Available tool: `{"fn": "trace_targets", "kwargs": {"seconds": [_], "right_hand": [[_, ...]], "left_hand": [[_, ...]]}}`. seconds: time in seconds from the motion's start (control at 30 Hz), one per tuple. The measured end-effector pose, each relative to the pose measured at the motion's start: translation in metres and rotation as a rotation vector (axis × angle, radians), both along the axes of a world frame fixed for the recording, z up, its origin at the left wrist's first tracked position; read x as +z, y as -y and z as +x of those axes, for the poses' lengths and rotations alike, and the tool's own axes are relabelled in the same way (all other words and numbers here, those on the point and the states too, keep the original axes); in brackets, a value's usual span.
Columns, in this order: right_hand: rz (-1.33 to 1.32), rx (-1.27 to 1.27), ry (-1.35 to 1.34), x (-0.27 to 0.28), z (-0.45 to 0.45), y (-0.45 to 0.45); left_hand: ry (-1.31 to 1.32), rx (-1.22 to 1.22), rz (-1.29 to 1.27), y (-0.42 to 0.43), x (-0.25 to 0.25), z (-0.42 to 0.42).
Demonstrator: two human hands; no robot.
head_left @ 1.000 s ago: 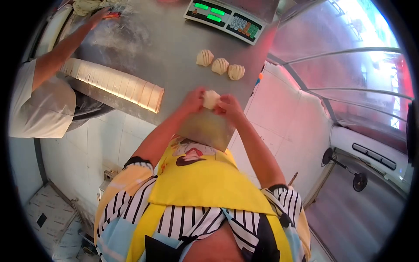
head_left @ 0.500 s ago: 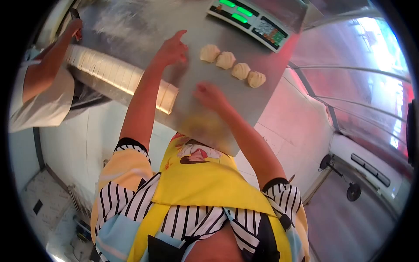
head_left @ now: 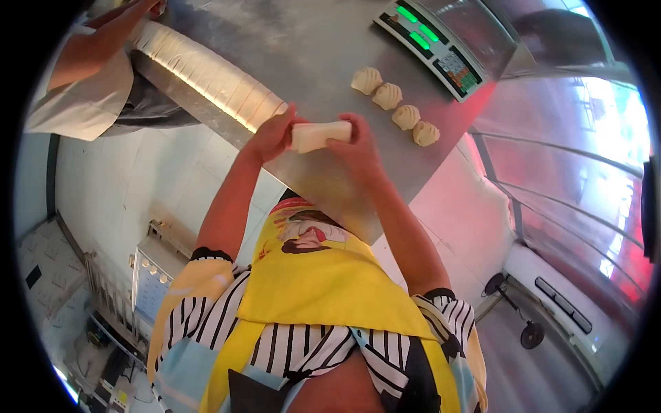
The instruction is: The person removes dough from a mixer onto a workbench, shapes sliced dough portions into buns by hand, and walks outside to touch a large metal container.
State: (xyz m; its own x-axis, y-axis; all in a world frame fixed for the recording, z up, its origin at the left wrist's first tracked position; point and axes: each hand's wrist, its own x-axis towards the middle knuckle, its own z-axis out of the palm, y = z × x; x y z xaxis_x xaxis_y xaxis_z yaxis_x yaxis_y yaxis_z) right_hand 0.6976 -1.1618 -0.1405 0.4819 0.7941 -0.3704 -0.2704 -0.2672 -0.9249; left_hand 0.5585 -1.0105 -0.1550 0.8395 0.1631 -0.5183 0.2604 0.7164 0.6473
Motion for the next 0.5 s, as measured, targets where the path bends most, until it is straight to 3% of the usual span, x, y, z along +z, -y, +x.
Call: {"fn": "trace_targets", "kwargs": {"seconds": [0.03, 0.07, 0.17, 0.3, 0.5], "right_hand": [[0.050, -0.094, -0.029, 0.005, 0.007, 0.014], [0.002, -0.067, -0.024, 0.007, 0.015, 0.026], [-0.050, -0.072, -0.125, 0.004, 0.029, 0.056], [0.052, -0.267, -0.404, -0.003, 0.028, 0.084], [-0.033, -0.332, -0.200, 0.007, 0.017, 0.107]], "left_hand": [[0.098, 0.094, -0.245, 0.013, -0.015, 0.001], [0.105, 0.147, -0.296, 0.026, -0.022, 0.007], [0.165, 0.154, -0.030, 0.068, -0.015, 0.029], [0.045, -0.124, 0.596, 0.094, 0.017, 0.049], [-0.121, 0.039, 0.538, 0.098, 0.007, 0.072]]}}
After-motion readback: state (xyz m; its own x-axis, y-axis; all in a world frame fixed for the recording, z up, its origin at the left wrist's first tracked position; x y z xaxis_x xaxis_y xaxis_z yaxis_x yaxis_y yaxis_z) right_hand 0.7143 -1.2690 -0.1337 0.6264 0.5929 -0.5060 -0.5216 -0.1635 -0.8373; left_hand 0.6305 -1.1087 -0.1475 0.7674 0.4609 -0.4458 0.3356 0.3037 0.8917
